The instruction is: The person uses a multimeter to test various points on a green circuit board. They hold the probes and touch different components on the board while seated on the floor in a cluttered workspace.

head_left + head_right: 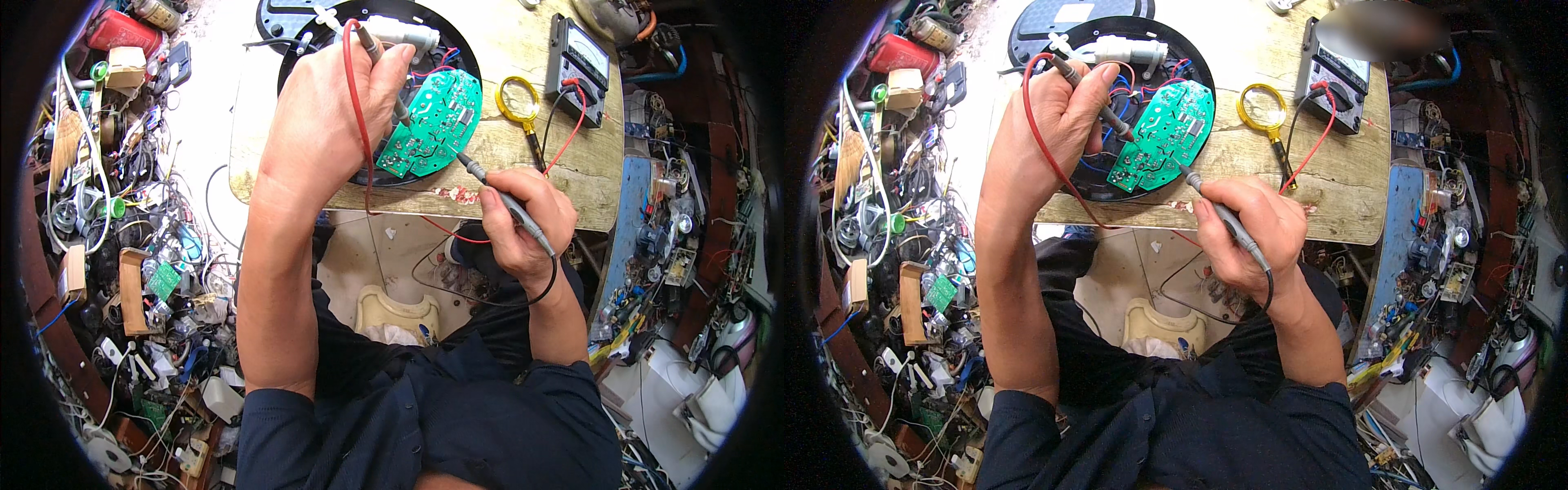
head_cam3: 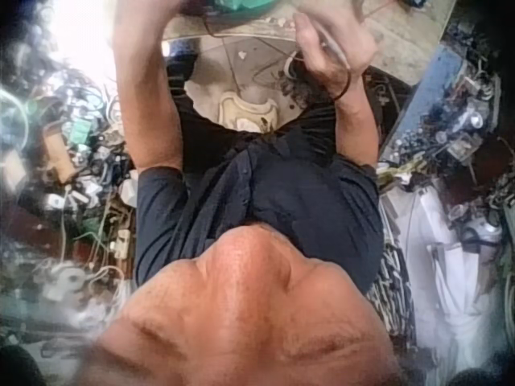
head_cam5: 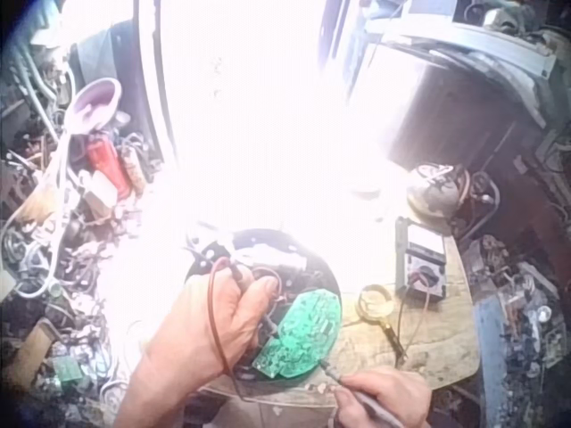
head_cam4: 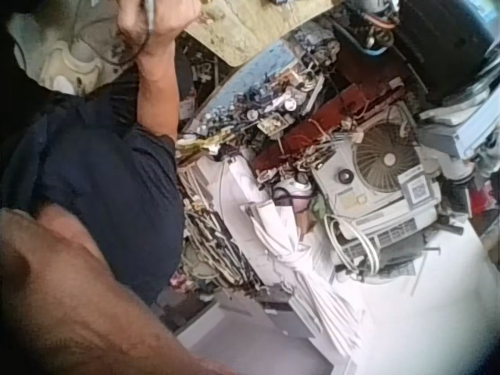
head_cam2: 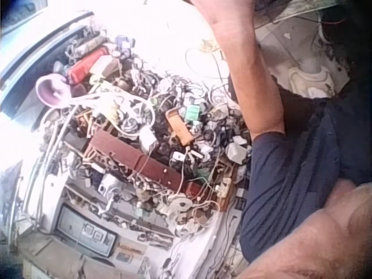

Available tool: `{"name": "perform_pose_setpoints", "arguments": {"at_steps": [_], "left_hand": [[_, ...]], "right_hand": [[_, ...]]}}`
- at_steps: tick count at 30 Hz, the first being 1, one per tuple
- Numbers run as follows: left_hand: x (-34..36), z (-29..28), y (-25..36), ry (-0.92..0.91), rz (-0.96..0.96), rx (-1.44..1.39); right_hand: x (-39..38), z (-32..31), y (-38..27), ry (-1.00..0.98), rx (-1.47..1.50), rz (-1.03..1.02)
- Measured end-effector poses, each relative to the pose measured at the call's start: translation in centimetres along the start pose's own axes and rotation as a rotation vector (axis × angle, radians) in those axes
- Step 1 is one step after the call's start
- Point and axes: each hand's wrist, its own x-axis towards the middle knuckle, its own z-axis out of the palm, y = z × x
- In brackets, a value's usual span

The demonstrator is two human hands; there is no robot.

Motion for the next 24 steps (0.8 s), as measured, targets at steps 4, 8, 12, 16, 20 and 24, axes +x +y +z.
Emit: {"name": "perform_pose_setpoints", "arguments": {"at_steps": [4, 8, 12, 16, 20, 24], "left_hand": [[-0.08, -0.04, -0.27, 0.009, 0.041, 0.01], [-0.14, -0.24, 0.27, -0.008, -0.002, -0.018], [-0.15, -0.19, -0.15, 0.003, 0.042, 0.007], [-0.1, 0.02, -0.23, 0.024, 0.054, 0.005], [-0.2, -0.11, -0.13, 0.016, 0.04, 0.016], [-0.14, -0.19, 0.18, 0.013, 0.017, 0.012]], "right_hand": [[0.0, 0.15, -0.19, -0.013, 0.0, 0.019], [-0.05, 0.29, -0.18, -0.021, -0.006, 0.03], [-0.04, 0.44, -0.12, -0.025, -0.016, 0.021], [-0.15, 0.52, 0.03, -0.026, -0.02, 0.025], [-0.15, 0.6, -0.02, -0.024, -0.015, 0.027], [-0.16, 0.64, 0.03, -0.026, -0.011, 0.027]]}}
